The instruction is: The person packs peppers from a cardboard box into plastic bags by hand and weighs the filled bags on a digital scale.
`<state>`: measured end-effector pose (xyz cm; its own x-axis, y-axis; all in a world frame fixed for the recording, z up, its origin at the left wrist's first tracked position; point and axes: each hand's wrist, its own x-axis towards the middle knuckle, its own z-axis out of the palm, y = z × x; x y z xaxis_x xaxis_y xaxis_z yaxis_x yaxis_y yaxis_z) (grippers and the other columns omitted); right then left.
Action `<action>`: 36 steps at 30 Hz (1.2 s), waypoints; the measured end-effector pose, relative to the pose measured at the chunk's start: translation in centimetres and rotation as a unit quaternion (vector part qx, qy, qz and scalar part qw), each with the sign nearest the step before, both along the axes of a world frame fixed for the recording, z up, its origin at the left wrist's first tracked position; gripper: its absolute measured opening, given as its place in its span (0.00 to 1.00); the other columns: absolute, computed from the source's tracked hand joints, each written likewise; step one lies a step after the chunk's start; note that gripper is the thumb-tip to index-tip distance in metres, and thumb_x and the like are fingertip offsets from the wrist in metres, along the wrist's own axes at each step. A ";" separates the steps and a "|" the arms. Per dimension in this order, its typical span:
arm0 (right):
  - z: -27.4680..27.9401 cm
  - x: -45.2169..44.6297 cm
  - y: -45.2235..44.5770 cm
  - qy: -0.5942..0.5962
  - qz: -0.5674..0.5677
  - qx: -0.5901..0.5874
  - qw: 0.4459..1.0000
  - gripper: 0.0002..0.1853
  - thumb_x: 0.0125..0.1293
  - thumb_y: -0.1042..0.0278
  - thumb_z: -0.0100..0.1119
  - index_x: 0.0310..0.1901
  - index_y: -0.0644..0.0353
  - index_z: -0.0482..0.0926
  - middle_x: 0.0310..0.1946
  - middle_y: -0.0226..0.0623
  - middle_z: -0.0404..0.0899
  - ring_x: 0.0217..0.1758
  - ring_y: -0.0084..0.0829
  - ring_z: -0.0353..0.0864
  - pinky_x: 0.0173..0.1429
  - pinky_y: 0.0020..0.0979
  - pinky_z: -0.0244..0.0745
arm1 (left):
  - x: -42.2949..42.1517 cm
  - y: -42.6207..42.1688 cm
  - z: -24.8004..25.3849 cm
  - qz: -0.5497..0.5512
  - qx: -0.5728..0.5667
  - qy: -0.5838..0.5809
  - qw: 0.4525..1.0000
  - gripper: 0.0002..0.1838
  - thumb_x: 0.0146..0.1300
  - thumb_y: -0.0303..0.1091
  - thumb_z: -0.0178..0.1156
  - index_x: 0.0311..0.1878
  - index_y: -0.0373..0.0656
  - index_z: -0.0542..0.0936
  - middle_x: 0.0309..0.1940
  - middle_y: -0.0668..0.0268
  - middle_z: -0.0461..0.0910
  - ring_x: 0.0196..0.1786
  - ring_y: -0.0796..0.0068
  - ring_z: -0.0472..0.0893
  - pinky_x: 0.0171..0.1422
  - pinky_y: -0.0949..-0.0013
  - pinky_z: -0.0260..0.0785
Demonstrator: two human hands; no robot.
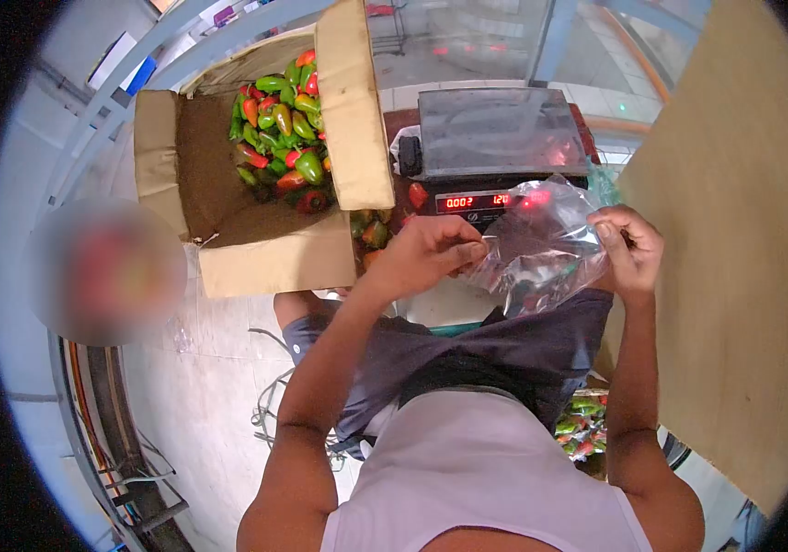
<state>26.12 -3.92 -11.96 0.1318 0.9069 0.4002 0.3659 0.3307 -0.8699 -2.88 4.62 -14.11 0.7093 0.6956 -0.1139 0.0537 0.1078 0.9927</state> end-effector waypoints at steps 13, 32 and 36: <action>0.3 0.3 -0.1 -0.008 0.002 -0.036 0.999 0.07 0.70 0.73 0.59 0.43 0.66 0.84 0.38 0.33 0.84 0.40 0.20 0.78 0.47 0.24 0.72 | -0.2 -2.4 -0.5 0.018 0.025 0.027 0.999 0.07 0.68 0.30 0.63 0.35 0.38 0.81 0.26 0.70 0.82 0.27 0.84 0.78 0.33 0.75 0.72; -5.1 -8.6 -1.4 0.064 0.064 -0.208 0.974 0.08 0.65 0.66 0.67 0.41 0.61 0.84 0.36 0.31 0.84 0.38 0.19 0.80 0.41 0.24 0.75 | -0.2 -4.5 -6.0 0.134 0.027 -0.017 0.990 0.06 0.59 0.28 0.71 0.32 0.40 0.82 0.26 0.68 0.82 0.28 0.82 0.79 0.34 0.74 0.72; -7.1 -9.6 -1.2 0.113 0.132 -0.293 0.940 0.09 0.68 0.63 0.65 0.40 0.60 0.84 0.35 0.29 0.84 0.39 0.17 0.80 0.43 0.23 0.75 | -0.1 -5.4 -5.8 0.159 0.032 0.083 0.983 0.11 0.55 0.29 0.75 0.27 0.40 0.79 0.25 0.70 0.81 0.31 0.84 0.79 0.35 0.77 0.71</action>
<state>16.54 -5.12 -19.10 -0.1080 0.9761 -0.1888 0.1230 -0.1753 -0.9768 -2.96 -0.75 -19.87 0.4294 0.8892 -0.1578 0.1895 0.0821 0.9784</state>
